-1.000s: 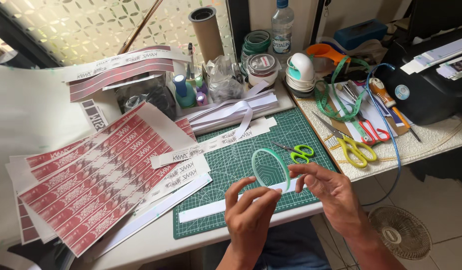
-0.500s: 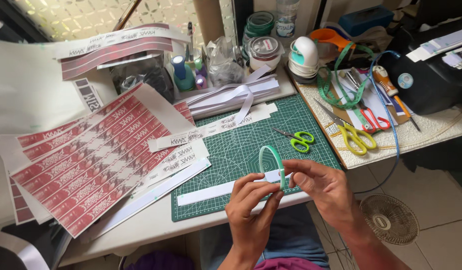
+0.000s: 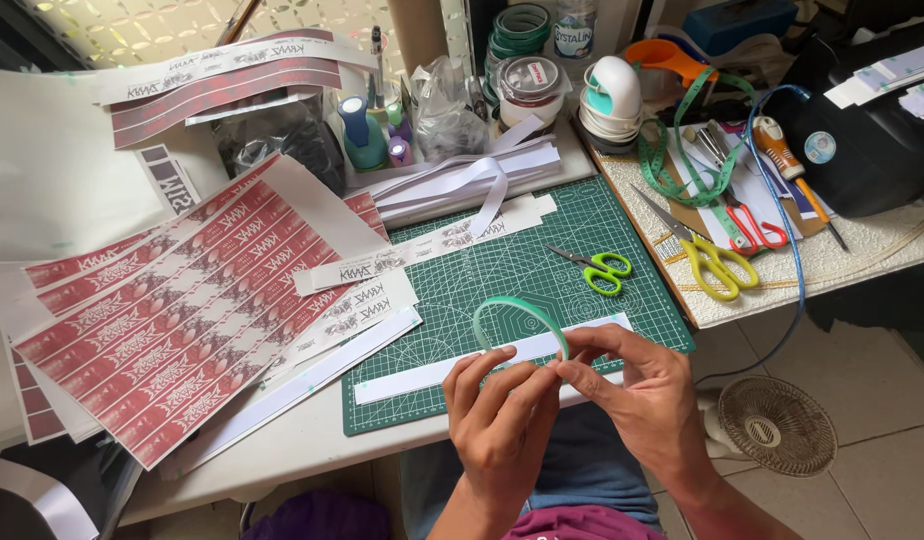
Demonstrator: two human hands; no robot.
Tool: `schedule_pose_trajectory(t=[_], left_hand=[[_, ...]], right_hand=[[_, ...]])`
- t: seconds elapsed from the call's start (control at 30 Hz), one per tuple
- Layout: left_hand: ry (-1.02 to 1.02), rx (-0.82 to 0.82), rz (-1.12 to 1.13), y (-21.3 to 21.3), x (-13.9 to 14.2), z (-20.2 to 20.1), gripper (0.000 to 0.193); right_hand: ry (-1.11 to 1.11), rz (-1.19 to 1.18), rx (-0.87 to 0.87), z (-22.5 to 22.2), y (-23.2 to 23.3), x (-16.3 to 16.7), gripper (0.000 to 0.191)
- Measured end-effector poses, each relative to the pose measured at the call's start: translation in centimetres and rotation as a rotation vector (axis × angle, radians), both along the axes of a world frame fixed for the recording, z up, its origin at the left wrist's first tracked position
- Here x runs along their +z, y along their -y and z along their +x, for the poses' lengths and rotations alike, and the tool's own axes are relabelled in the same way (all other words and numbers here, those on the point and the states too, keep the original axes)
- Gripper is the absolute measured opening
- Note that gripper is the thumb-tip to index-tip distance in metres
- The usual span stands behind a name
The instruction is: The person assembles long white paper strips by applying small pieces of green tape at intervals. They use scissors to cut the tape and a ruler to align the strips on a green cutting mat. Printed paper sheets and additional strips are visible on the table.
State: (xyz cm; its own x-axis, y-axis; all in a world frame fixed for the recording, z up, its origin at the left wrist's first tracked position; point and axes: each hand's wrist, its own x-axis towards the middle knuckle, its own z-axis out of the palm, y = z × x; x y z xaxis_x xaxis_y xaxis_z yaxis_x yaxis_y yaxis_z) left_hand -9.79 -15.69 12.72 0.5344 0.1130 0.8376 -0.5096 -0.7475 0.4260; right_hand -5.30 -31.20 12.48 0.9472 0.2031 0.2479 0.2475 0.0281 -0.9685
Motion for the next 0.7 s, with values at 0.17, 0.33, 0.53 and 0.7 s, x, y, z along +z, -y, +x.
schedule_pose_trajectory(t=[0.17,0.33,0.53,0.7], left_hand=[[-0.002,0.020,-0.001,0.0,-0.4,0.1,0.028],[-0.003,0.036,0.041,-0.2,-0.7,-0.1,0.026],[-0.021,-0.005,0.004,-0.2,-0.7,-0.3,0.025],[-0.015,0.000,0.039,-0.6,-0.9,-0.2,0.027]], right_hand=[[0.068,0.000,-0.007,-0.3,-0.2,0.3,0.027],[0.032,-0.072,-0.065,-0.4,-0.2,0.6,0.021],[-0.003,-0.017,-0.017,-0.1,0.4,-0.1,0.016],[-0.081,0.109,0.095,0.7,0.9,-1.1,0.013]])
